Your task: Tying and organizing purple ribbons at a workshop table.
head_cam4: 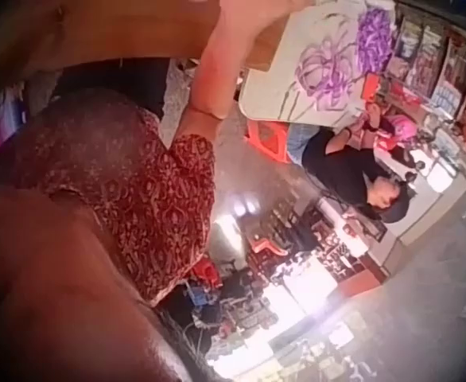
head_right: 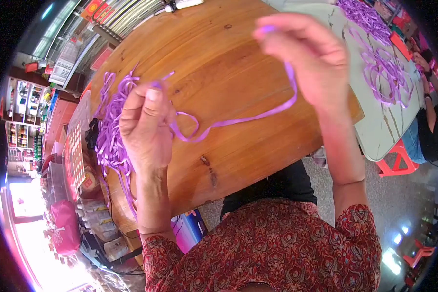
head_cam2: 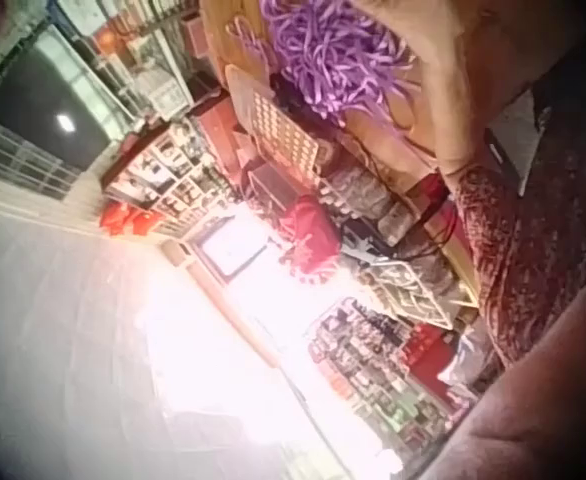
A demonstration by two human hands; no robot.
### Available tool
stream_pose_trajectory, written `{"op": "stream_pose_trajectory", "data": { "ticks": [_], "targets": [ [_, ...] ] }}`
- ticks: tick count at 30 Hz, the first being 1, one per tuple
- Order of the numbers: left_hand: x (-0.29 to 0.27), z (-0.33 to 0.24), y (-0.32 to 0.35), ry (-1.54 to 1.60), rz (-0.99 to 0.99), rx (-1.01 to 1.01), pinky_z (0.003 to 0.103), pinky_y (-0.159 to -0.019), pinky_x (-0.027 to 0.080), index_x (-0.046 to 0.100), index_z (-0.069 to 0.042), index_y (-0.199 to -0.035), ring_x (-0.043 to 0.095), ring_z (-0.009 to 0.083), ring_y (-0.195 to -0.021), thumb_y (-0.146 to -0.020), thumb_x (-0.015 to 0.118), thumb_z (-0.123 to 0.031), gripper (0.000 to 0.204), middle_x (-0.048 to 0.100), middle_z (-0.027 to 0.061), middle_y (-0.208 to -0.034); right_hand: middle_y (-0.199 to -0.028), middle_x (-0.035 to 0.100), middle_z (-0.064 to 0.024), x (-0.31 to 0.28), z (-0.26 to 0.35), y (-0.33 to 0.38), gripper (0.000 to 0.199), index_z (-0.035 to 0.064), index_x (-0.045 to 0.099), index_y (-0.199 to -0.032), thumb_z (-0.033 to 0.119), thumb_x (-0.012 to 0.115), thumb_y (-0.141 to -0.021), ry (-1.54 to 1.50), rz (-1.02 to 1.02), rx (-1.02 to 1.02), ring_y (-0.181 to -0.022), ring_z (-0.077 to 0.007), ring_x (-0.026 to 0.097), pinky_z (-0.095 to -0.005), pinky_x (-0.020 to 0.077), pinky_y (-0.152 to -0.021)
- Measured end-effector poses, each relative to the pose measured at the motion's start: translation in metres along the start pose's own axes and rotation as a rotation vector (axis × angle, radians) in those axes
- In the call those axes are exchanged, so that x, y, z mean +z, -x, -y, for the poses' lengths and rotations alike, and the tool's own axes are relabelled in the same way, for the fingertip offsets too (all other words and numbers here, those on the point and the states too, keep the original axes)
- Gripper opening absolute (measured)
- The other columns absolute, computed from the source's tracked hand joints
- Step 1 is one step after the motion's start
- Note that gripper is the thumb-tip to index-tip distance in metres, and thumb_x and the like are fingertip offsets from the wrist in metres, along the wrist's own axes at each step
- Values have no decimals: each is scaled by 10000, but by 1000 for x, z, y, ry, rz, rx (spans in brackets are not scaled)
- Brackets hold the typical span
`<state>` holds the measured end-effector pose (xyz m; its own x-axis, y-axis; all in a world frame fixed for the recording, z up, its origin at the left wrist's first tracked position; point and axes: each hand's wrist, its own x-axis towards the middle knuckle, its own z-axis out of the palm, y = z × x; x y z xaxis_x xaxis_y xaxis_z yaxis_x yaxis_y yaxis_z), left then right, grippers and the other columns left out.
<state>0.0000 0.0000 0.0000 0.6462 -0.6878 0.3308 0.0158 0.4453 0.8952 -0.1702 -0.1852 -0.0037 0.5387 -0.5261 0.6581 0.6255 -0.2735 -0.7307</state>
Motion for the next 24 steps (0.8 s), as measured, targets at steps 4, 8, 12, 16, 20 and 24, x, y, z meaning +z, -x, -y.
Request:
{"op": "stream_pose_trajectory", "data": {
  "ticks": [4, 8, 12, 16, 20, 24],
  "targets": [
    [12, 9, 9, 36, 63, -141, 169, -487, 309, 650, -31, -961, 393, 11, -548, -882, 638, -136, 131, 605, -37, -767, -961, 622, -108, 36, -5, 3, 272, -9, 652, -1037, -105, 617, -785, 277, 94, -39, -830, -135, 599, -216, 479, -717],
    [16, 20, 15, 158, 93, -198, 182, -503, 316, 655, -29, -950, 395, 26, -565, -899, 616, -156, 141, 574, -29, -741, -904, 610, -79, 46, -13, 1, 264, -2, 666, -1026, -52, 665, -767, 414, 277, -131, -772, -131, 590, -225, 464, -632],
    [9, 35, 15, 245, 100, -159, 193, -524, 332, 653, -26, -935, 405, 44, -579, -918, 590, -180, 167, 575, -7, -748, -876, 601, -65, 53, -21, 1, 279, 28, 676, -1043, 1, 682, -765, 446, 358, -141, -740, -132, 579, -234, 447, -597],
    [0, 46, 12, 171, 170, -112, 202, -546, 353, 642, -14, -912, 415, 53, -612, -932, 568, -178, 181, 568, -1, -759, -849, 597, -57, 51, -30, 2, 299, 29, 676, -1051, 9, 698, -753, 354, 353, -86, -730, -121, 572, -224, 437, -591],
    [-2, 57, 9, 83, 252, -22, 217, -627, 383, 628, 0, -881, 451, 71, -691, -942, 547, -164, 192, 568, 11, -786, -831, 595, -61, 51, -29, 5, 282, 15, 679, -1014, 7, 717, -735, 388, 378, -67, -712, -118, 570, -219, 433, -573],
    [4, 54, 11, 74, 252, -22, 216, -727, 410, 624, 6, -906, 503, 83, -757, -944, 539, -145, 177, 573, 25, -795, -815, 596, -69, 53, -28, 9, 218, 5, 679, -938, -16, 719, -725, 420, 338, -61, -666, -116, 567, -217, 434, -537]
  ]
}}
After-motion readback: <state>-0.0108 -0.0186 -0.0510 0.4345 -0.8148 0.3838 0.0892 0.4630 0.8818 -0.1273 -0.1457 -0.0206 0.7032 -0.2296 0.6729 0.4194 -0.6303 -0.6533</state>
